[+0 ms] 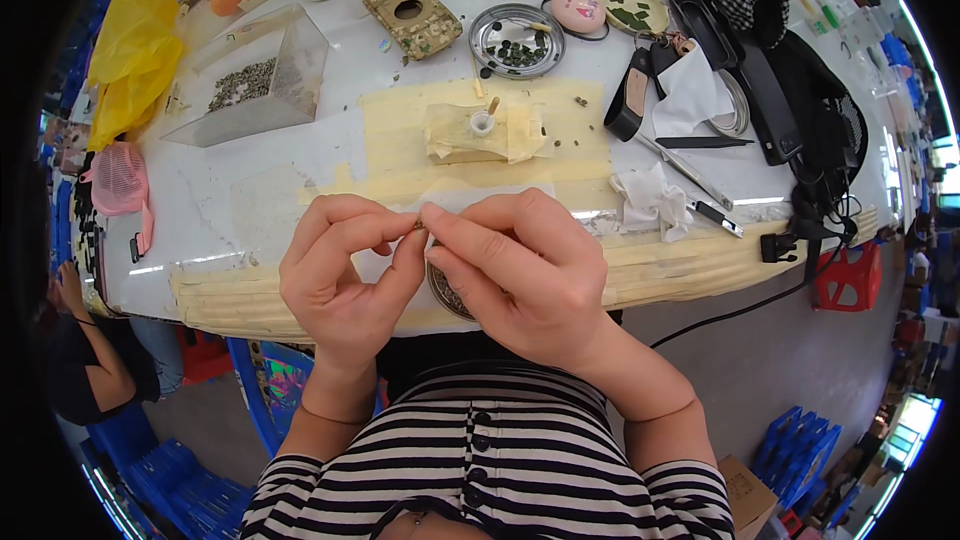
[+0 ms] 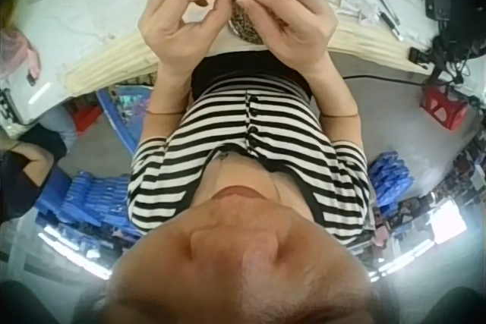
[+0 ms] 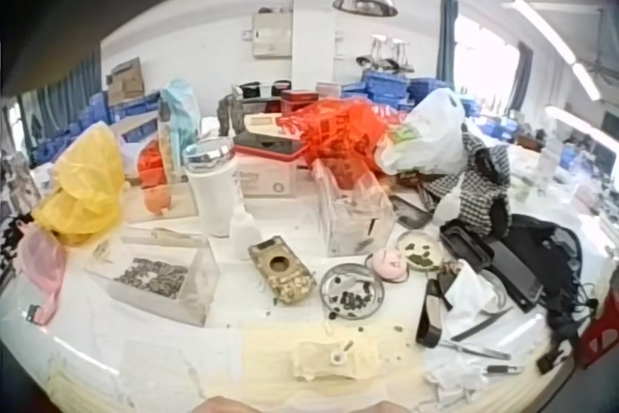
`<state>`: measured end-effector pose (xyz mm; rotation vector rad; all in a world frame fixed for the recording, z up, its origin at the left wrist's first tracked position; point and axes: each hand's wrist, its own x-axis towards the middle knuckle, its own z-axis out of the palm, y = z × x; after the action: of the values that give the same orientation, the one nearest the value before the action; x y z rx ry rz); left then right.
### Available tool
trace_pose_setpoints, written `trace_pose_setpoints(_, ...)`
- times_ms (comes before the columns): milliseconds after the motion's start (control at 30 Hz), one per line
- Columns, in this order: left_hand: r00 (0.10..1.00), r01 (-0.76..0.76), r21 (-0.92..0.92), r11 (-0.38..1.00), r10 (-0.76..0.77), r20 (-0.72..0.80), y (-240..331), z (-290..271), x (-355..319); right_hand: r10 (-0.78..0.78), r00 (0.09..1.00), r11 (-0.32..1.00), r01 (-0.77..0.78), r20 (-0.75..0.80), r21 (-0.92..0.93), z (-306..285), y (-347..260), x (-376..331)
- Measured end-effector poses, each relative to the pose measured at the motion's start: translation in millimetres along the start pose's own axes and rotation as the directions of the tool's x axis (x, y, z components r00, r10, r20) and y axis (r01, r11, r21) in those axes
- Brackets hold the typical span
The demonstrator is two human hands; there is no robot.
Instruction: Assembling small parts for a toy tank model at a workbench.
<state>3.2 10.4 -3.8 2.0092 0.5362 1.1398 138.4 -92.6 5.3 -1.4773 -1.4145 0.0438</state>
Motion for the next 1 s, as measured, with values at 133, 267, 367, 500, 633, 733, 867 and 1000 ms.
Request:
trace_pose_setpoints(133, 0.998, -0.064, -0.08, 0.995, 0.063, -0.013, -2, -1, 1, 0.274, 0.952, 0.871, -0.307, 0.14, 0.384, -1, 7, -5)
trace_pose_setpoints(267, 0.994, -0.107, -0.04, 0.993, 0.107, 0.007, 0, -1, 1, 0.487, 0.849, 0.597, -0.494, 0.203, 0.632, 1, 1, -1)
trace_pose_setpoints(367, 0.992, -0.127, 0.024, 0.992, 0.127, 0.004, -2, 1, -1, 0.267, 0.962, 0.932, -0.274, 0.06, 0.236, -5, 1, 0)
trace_pose_setpoints(500, 0.999, -0.039, 0.0, 0.999, 0.039, 0.024, 0, 0, -1, -0.137, 0.99, 0.988, 0.135, -0.022, -0.078, 0, -2, 0)
trace_pose_setpoints(633, 1.0, -0.01, -0.042, 0.999, 0.01, -0.01, 0, 0, -3, 0.042, 0.999, 0.998, -0.041, -0.023, 0.041, 2, 0, -2)
trace_pose_setpoints(733, 0.997, -0.076, -0.048, 0.996, 0.076, -0.013, 0, -2, -1, 0.269, 0.958, 0.902, -0.288, 0.104, 0.322, -2, 1, -3)
trace_pose_setpoints(867, 0.985, -0.172, -0.007, 0.985, 0.172, -0.018, -1, -1, 1, 0.451, 0.876, 0.68, -0.461, 0.171, 0.571, 0, -1, -1)
trace_pose_setpoints(1000, 0.994, -0.109, 0.015, 0.994, 0.109, 0.008, -2, 1, -2, 0.105, 0.994, 0.987, -0.099, -0.04, 0.123, 0, -2, -1)
